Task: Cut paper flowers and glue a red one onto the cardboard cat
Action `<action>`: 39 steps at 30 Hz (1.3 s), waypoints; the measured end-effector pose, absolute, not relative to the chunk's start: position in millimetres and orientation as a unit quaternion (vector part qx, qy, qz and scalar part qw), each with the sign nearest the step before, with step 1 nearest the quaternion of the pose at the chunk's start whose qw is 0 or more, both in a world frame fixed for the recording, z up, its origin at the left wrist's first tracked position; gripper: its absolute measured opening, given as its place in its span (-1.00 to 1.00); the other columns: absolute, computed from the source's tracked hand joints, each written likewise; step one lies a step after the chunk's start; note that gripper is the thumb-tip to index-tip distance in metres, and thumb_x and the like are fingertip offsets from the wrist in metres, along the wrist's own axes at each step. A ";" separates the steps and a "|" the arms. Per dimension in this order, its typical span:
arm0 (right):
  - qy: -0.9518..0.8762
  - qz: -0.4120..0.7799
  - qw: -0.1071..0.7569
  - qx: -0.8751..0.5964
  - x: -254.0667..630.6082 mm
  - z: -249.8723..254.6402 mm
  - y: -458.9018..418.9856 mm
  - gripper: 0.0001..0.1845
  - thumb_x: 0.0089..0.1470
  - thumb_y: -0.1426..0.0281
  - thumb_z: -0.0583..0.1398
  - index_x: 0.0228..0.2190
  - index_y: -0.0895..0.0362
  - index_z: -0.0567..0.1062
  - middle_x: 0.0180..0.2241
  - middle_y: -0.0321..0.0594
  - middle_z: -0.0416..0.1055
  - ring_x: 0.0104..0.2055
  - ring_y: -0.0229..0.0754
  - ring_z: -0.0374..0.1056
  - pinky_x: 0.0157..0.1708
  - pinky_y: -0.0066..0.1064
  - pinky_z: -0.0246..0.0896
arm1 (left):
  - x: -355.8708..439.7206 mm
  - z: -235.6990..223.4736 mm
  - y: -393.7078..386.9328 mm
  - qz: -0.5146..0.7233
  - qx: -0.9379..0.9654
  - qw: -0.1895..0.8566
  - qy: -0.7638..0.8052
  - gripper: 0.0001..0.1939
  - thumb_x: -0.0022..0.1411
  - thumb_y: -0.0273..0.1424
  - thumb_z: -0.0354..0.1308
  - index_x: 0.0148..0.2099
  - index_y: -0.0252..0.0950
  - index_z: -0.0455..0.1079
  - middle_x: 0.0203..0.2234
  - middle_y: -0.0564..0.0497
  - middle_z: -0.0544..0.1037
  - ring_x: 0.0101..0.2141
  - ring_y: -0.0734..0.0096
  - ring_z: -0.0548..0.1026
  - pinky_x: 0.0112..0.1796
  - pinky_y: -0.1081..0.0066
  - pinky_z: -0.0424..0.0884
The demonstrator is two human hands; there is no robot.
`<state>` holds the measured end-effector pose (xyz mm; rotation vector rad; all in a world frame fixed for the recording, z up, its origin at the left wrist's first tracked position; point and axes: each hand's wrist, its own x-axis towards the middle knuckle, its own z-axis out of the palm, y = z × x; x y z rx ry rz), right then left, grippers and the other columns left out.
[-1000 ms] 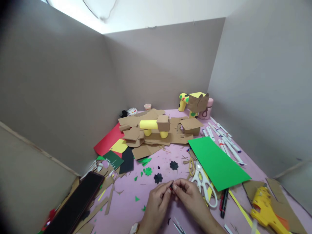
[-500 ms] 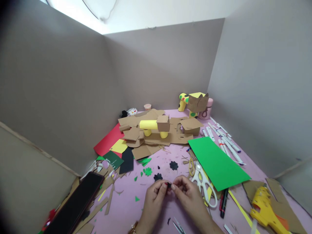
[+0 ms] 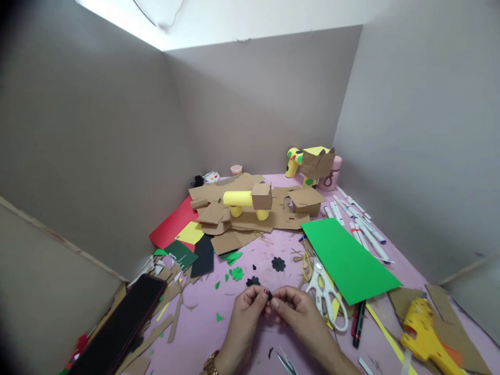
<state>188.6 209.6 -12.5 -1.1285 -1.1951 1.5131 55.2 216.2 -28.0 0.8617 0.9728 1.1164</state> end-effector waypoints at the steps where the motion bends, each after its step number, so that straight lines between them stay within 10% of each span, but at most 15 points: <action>1: -0.475 0.612 0.440 -0.454 188.3 -12.9 209.6 -0.67 -0.06 0.14 0.27 -0.52 0.18 0.53 -0.59 -0.29 0.44 -0.57 -0.29 0.26 -0.55 -0.47 0.10 | 55.7 -28.0 215.9 0.492 0.377 0.658 0.427 -0.68 0.03 -0.17 0.24 -0.48 -0.34 0.34 -0.69 0.13 0.36 -0.62 0.50 0.34 -0.50 0.49 0.22; 22: -0.457 0.627 0.442 -0.450 187.0 -14.7 209.3 -0.64 -0.07 0.12 0.27 -0.57 0.18 0.49 -0.62 -0.26 0.47 -0.60 -0.32 0.27 -0.57 -0.51 0.13 | 57.8 -24.5 215.6 0.483 0.345 0.703 0.391 -0.67 0.04 -0.19 0.25 -0.51 -0.37 0.35 -0.70 0.07 0.40 -0.63 0.54 0.31 -0.53 0.52 0.18; 39: -0.616 0.413 0.430 -0.516 185.9 -5.2 204.0 -0.77 0.05 0.29 0.11 -0.53 0.14 0.45 -0.55 -0.24 0.42 -0.46 -0.14 0.35 -0.45 -0.41 0.21 | 53.9 -19.2 208.2 0.488 0.475 0.586 0.439 -0.76 0.20 -0.33 0.09 -0.23 -0.36 0.51 -0.42 -0.06 0.56 -0.38 0.33 0.44 -0.32 0.41 0.34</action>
